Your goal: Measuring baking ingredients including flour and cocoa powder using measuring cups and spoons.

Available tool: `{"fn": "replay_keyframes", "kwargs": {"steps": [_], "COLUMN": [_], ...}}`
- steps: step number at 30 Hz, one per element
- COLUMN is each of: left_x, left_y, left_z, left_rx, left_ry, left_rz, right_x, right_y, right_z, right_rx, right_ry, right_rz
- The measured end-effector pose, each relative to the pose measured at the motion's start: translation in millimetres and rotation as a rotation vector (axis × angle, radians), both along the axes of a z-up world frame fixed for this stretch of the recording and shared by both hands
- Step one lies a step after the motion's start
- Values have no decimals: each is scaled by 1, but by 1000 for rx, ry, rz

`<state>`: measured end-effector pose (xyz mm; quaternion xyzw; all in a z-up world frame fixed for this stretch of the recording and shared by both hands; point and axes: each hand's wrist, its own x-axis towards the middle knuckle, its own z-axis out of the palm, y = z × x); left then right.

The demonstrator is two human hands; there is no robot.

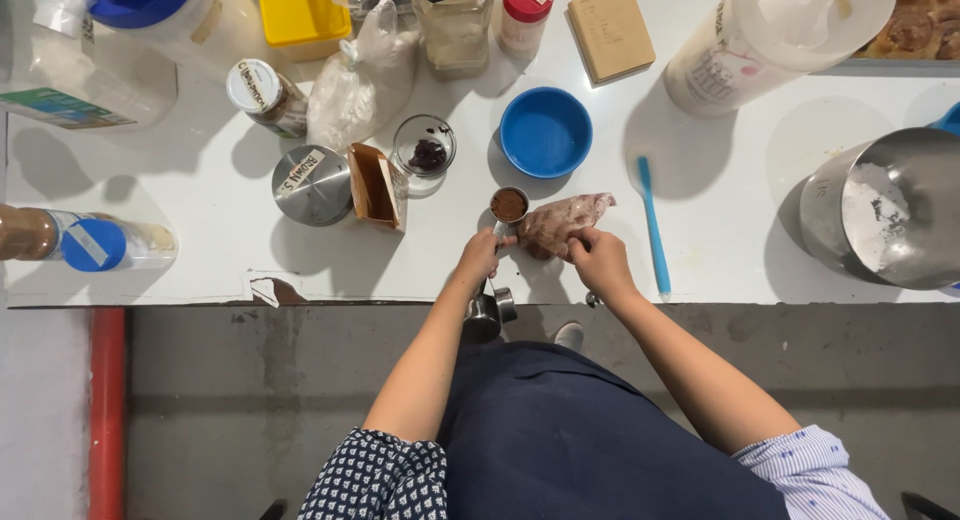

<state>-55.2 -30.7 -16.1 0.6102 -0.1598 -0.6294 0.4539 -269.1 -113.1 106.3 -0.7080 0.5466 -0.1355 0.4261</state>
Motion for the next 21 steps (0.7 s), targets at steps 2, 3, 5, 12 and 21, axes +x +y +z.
{"fn": "replay_keyframes", "kwargs": {"steps": [2,3,5,12,21], "left_x": [-1,-2,-3,-4,15], "left_y": [0,0,-4,1,21], "left_z": [1,2,2,1,12], "left_rx": [7,15,23,47,-103], "left_ry": [-3,-5,-26,-122,-168], "left_rz": [6,14,22,46,-1], "right_x": [-2,-2,-4,-14,-39], "right_y": [-1,-1,-3,-6,-6], "right_z": [-6,-8,-15,-18,16], "right_rx": [72,144,183,373,409], "right_ry": [-28,-56,-100,-326,-468], "right_rz": [-28,-54,-80,-189,-286]}}
